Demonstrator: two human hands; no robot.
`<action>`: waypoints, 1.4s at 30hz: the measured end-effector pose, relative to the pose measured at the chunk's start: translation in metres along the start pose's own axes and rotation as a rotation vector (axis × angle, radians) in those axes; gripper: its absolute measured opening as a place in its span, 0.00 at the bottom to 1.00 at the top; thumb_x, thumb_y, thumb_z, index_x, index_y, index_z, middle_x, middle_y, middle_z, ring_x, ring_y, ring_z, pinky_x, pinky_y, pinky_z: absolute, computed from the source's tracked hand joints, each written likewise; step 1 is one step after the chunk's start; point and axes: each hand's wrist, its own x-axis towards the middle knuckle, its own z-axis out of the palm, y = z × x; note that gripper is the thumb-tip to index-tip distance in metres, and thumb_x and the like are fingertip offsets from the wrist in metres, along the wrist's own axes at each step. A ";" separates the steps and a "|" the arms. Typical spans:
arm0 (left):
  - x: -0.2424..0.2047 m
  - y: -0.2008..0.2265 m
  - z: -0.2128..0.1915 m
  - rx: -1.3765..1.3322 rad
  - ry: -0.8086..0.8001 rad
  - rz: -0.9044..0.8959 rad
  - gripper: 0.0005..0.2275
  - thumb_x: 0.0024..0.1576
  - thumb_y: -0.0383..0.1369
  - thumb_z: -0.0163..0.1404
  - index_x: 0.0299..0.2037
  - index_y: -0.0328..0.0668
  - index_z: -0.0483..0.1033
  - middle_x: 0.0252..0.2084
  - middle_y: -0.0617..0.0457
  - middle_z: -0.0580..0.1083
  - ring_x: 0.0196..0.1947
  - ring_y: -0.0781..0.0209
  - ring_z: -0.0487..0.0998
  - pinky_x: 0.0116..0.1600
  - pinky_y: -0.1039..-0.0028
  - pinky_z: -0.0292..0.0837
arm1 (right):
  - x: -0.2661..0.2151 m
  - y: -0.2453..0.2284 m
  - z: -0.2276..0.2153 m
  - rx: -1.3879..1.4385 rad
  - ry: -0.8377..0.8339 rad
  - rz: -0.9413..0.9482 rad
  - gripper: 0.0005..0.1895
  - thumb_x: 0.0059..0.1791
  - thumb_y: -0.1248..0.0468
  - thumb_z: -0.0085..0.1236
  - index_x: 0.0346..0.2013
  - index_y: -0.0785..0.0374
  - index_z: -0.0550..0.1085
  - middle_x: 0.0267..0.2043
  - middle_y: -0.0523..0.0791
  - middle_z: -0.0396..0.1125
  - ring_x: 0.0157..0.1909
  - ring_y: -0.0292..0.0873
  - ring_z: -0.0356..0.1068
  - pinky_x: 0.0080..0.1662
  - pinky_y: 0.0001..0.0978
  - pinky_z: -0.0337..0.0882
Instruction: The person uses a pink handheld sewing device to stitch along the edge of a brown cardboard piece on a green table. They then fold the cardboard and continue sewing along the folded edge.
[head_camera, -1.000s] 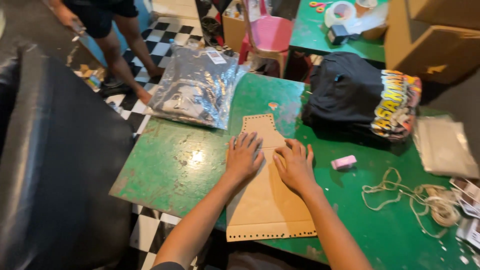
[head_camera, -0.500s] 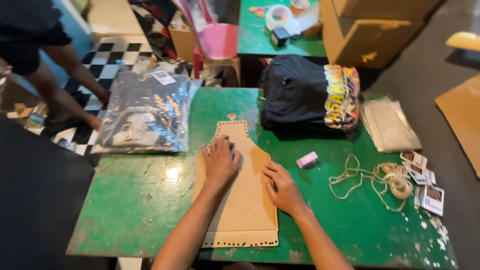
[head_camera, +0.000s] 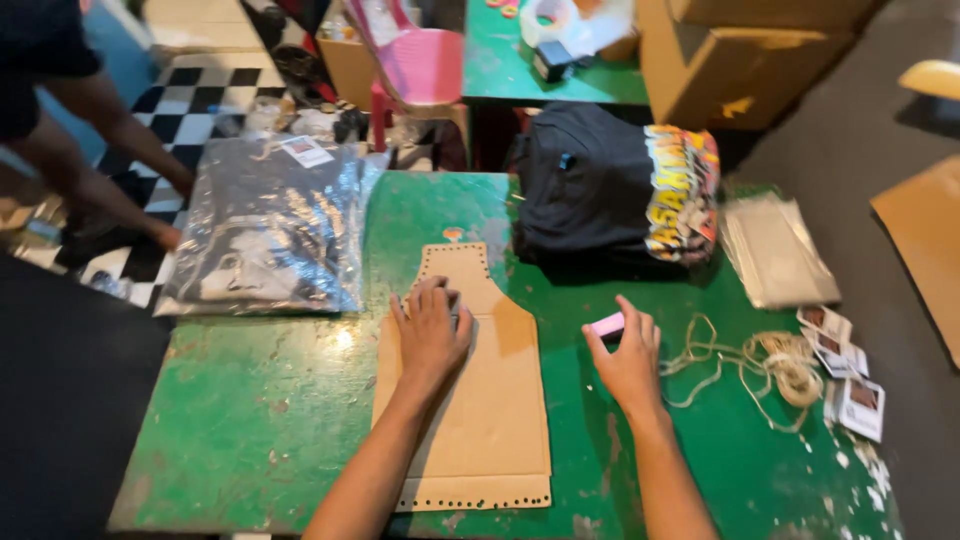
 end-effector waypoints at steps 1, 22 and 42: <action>0.001 0.000 0.000 0.008 0.008 -0.021 0.11 0.55 0.41 0.49 0.46 0.51 0.72 0.60 0.53 0.70 0.65 0.52 0.66 0.69 0.35 0.52 | 0.005 0.000 0.005 0.007 -0.013 -0.019 0.36 0.45 0.55 0.69 0.64 0.64 0.68 0.52 0.59 0.66 0.54 0.67 0.67 0.58 0.60 0.65; -0.063 -0.080 -0.036 -0.879 0.275 -0.394 0.07 0.61 0.37 0.57 0.46 0.52 0.84 0.43 0.52 0.77 0.50 0.53 0.81 0.57 0.65 0.74 | -0.020 -0.182 0.162 0.962 -0.649 0.051 0.12 0.57 0.59 0.53 0.47 0.61 0.80 0.43 0.48 0.74 0.45 0.39 0.70 0.49 0.33 0.73; -0.018 -0.051 -0.014 -1.478 0.033 -0.724 0.09 0.57 0.26 0.54 0.46 0.38 0.81 0.42 0.49 0.80 0.42 0.63 0.80 0.51 0.77 0.76 | 0.009 -0.160 0.146 1.161 -0.606 0.369 0.14 0.55 0.63 0.52 0.53 0.65 0.69 0.36 0.51 0.69 0.27 0.41 0.67 0.32 0.31 0.66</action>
